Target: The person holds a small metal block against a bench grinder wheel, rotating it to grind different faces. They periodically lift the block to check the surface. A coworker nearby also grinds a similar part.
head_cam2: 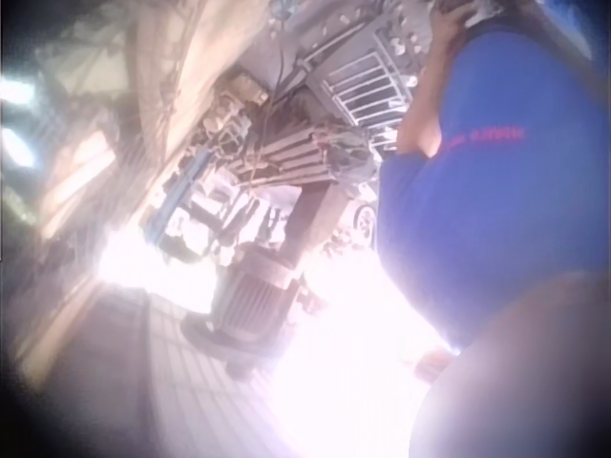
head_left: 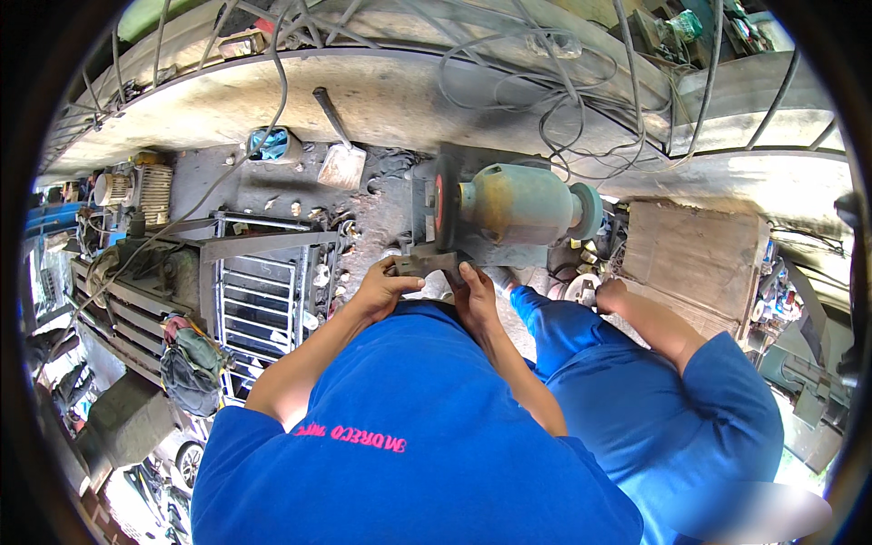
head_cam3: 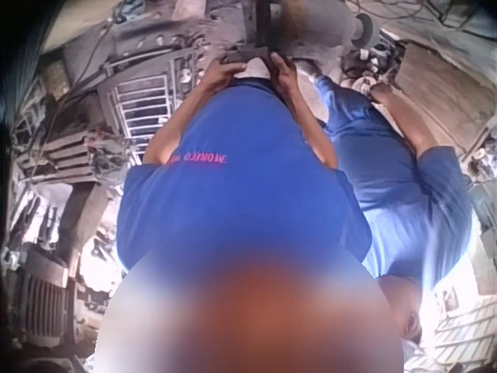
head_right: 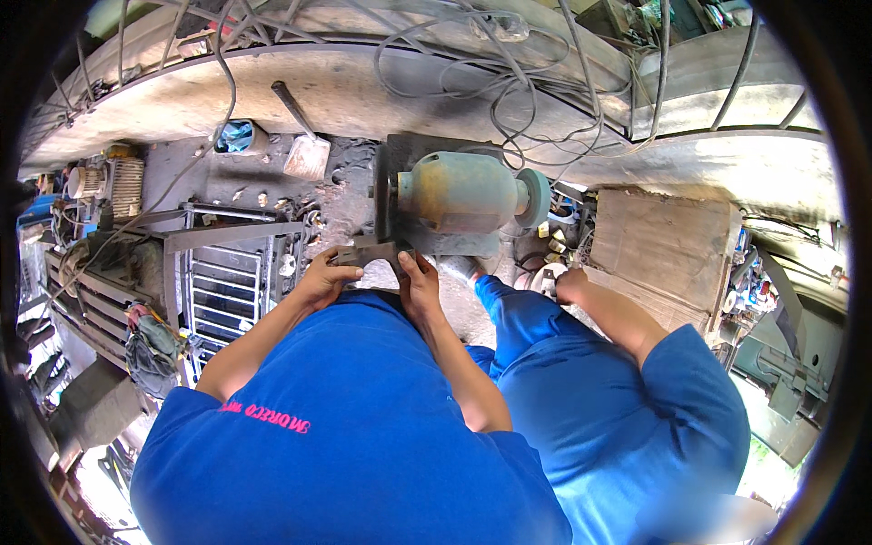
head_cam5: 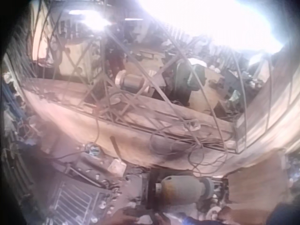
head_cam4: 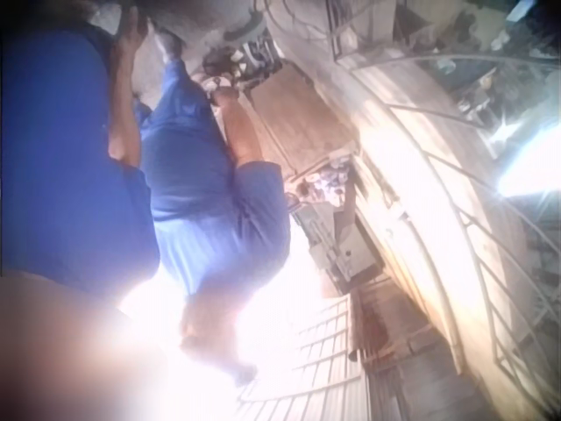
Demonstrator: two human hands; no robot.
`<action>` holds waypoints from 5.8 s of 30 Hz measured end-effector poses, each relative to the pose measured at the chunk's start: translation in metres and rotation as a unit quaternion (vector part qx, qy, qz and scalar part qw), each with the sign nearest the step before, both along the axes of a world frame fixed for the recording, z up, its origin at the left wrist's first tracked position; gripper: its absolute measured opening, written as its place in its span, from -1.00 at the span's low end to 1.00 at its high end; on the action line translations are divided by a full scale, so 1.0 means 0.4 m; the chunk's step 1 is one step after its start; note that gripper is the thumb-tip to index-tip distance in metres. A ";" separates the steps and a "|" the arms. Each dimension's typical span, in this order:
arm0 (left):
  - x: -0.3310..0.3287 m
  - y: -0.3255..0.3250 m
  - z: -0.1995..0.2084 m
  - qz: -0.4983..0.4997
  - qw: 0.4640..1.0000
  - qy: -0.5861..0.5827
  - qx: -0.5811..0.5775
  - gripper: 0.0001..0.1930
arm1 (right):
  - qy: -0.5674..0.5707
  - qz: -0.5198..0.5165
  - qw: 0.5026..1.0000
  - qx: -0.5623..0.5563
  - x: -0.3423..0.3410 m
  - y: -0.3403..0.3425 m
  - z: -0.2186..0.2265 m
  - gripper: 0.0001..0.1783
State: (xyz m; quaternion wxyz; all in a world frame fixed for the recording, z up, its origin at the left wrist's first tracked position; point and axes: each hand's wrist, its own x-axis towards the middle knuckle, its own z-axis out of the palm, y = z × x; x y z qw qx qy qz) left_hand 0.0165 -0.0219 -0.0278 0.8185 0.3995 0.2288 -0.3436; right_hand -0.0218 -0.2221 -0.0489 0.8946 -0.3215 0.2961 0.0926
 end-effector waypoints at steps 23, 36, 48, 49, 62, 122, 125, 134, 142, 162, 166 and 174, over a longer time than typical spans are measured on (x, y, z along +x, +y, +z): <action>0.011 -0.035 0.006 -0.050 0.998 -0.025 -0.013 -0.43 | -0.031 -0.013 0.998 -0.059 -0.017 -0.036 0.033 -0.64; -0.004 0.021 0.016 -0.007 1.000 -0.011 -0.017 -0.43 | -0.022 0.040 0.997 -0.060 -0.001 0.008 0.045 -0.55; 0.026 -0.043 -0.001 -0.077 0.996 -0.045 -0.010 -0.42 | -0.062 -0.001 0.996 -0.067 -0.014 -0.040 0.094 -0.52; 0.024 -0.042 -0.002 -0.074 0.996 -0.047 -0.021 -0.42 | -0.054 0.007 0.996 -0.066 -0.013 -0.040 0.093 -0.52; -0.002 0.004 0.019 -0.041 0.998 -0.043 0.005 -0.34 | -0.039 0.032 0.998 -0.046 -0.010 -0.010 0.067 -0.47; 0.044 -0.049 -0.072 -0.045 0.998 0.022 -0.039 -0.61 | 0.022 -0.061 0.998 -0.027 -0.005 -0.011 0.020 -0.52; 0.044 -0.047 -0.068 -0.042 0.998 0.016 -0.034 -0.61 | 0.014 -0.050 0.998 -0.030 -0.003 -0.012 0.023 -0.52; 0.035 -0.029 -0.072 -0.032 0.999 0.002 -0.034 -0.59 | 0.009 -0.046 0.998 -0.034 0.001 0.002 0.016 -0.55; 0.032 -0.009 -0.093 -0.035 0.998 0.014 -0.048 -0.56 | 0.006 -0.035 0.999 -0.035 0.001 0.011 0.009 -0.55; 0.022 0.035 -0.039 -0.012 0.998 0.026 -0.051 -0.54 | 0.012 0.001 0.999 -0.050 0.010 0.054 0.016 -0.53; 0.029 0.028 -0.031 -0.009 0.997 0.009 -0.076 -0.51 | -0.015 -0.013 0.999 -0.048 0.008 0.052 0.018 -0.50; 0.024 0.012 -0.019 -0.053 0.998 -0.024 -0.032 -0.39 | -0.073 -0.003 0.995 -0.062 -0.008 0.018 0.000 -0.51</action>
